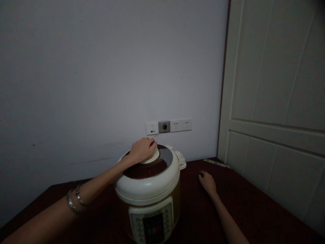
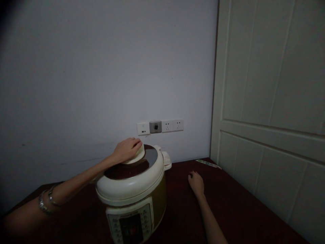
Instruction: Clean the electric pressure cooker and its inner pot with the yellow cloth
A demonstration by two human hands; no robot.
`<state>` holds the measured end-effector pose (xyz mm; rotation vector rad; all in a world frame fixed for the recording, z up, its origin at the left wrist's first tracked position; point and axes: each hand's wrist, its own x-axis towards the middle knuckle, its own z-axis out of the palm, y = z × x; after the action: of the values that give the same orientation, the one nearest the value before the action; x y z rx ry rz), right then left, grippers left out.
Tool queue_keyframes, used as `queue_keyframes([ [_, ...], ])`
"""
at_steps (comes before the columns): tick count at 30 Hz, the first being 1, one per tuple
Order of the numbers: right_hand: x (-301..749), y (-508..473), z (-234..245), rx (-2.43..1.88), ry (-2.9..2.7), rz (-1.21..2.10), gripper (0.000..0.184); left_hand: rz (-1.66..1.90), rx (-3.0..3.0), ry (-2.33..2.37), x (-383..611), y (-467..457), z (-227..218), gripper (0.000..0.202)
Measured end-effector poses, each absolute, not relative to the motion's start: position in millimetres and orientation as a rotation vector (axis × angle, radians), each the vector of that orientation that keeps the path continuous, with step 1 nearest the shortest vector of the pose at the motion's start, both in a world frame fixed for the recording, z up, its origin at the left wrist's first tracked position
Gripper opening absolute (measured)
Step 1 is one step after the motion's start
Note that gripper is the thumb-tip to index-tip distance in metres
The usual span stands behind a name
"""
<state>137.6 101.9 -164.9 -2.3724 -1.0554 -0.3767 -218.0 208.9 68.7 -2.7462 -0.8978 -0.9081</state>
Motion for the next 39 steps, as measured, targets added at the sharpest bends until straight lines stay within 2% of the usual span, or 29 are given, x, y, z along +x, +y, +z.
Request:
queue_keyframes([
  [28,134.6,100.9,-160.6,-2.329,-1.014,-0.362,0.035,-1.088,-2.893,-0.660,-225.2,226.5,65.4,0.037],
  [39,138.1,102.7,-162.7,-2.302,-1.011,-0.337,0.034,-1.209,-3.103,-0.332,-228.2,243.5,65.4,0.030],
])
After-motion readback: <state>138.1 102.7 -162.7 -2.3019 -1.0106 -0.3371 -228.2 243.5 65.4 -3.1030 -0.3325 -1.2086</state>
